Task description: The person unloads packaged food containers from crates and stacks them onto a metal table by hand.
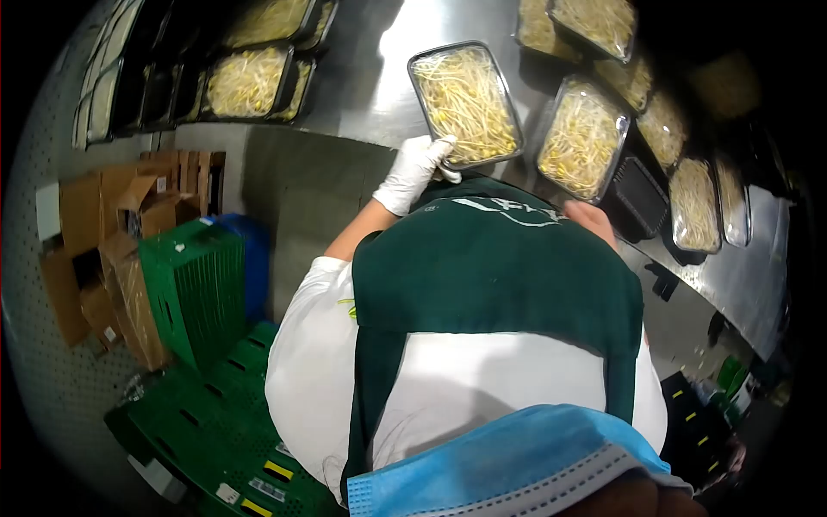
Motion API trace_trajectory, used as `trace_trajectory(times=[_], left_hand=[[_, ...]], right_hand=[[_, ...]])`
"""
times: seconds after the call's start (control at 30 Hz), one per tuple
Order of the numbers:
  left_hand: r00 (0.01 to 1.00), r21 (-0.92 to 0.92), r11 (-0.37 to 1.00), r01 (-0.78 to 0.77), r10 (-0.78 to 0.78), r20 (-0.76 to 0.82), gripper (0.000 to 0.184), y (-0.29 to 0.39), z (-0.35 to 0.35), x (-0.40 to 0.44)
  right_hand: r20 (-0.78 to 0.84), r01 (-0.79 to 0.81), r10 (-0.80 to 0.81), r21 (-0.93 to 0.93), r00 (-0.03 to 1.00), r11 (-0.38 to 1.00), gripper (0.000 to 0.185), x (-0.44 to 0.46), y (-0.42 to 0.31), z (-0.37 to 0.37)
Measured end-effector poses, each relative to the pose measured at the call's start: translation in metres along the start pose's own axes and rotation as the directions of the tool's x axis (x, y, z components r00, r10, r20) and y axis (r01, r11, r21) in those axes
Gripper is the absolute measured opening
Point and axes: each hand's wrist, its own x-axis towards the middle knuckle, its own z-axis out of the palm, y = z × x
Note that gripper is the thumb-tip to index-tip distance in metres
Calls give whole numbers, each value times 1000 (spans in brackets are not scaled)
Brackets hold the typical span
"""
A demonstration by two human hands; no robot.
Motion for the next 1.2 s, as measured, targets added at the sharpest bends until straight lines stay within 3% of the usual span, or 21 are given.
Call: trace_trajectory(times=[0.07,0.1,0.17,0.27,0.3,0.33,0.37,0.5,0.53,0.57,0.63,0.67,0.7,0.77,0.83,0.9,0.93,1.03,1.1,1.13,1.2], left_hand=[[999,-89,995,41,-40,11,23,-13,-7,6],[999,-97,995,36,-37,-4,23,-14,-10,5],[998,-93,995,27,-21,65,21,-15,-13,0],[995,-221,972,-73,56,-80,15,31,-13,-51],[988,-236,967,-95,64,-137,15,42,-19,-72],[956,-175,963,-204,158,-249,17,49,-27,-94],[860,124,903,-412,430,-273,18,33,-50,-98],[599,78,756,-649,572,-560,20,73,-80,-124],[550,42,713,-700,575,-606,20,83,-95,-117],[502,39,668,-743,595,-627,20,93,-104,-109],[577,-155,649,-745,511,-637,19,99,-134,-93],[553,-167,605,-778,536,-638,17,100,-137,-88],[555,-158,619,-769,524,-646,17,103,-139,-87],[548,-201,585,-785,507,-665,16,107,-146,-78],[555,-231,563,-794,515,-653,15,114,-146,-70],[556,-195,611,-767,482,-677,13,126,-147,-60],[543,-202,589,-783,486,-685,12,128,-152,-49],[469,-61,617,-785,526,-710,14,128,-166,-36],[558,-177,617,-767,504,-660,16,140,-156,-38],[539,-113,685,-719,448,-714,27,144,-150,-44],[520,-4,644,-765,614,-593,49,120,-160,-44]], right_hand=[[59,-227,227,475,972,850,30,-3,-8,4],[157,-376,362,625,919,684,30,5,-2,2],[-40,-199,345,753,938,628,31,29,28,6],[-123,-83,244,720,962,689,28,22,24,8],[-321,79,155,611,934,787,24,10,16,21],[-154,-21,122,535,980,845,20,5,21,8],[-150,-2,95,521,984,853,20,4,28,1],[21,279,-372,622,928,732,8,17,-84,60],[-203,349,-284,553,937,756,4,17,-140,112],[82,369,-505,583,860,723,4,57,-150,101],[245,359,-592,601,768,714,6,115,-216,137],[119,422,-560,537,820,731,8,113,-252,175],[305,451,-664,540,683,711,11,154,-271,185],[562,370,-539,394,628,841,15,206,-307,217],[404,374,-473,302,783,877,19,227,-304,257],[417,336,-434,288,799,896,26,224,-290,271],[542,289,-379,246,750,925,33,218,-286,268],[356,440,-495,229,793,868,41,173,-242,222],[210,311,-393,337,895,889,44,155,-208,157],[122,242,-337,477,934,845,44,154,-190,126],[-157,285,-242,646,957,708,48,145,-166,69]])
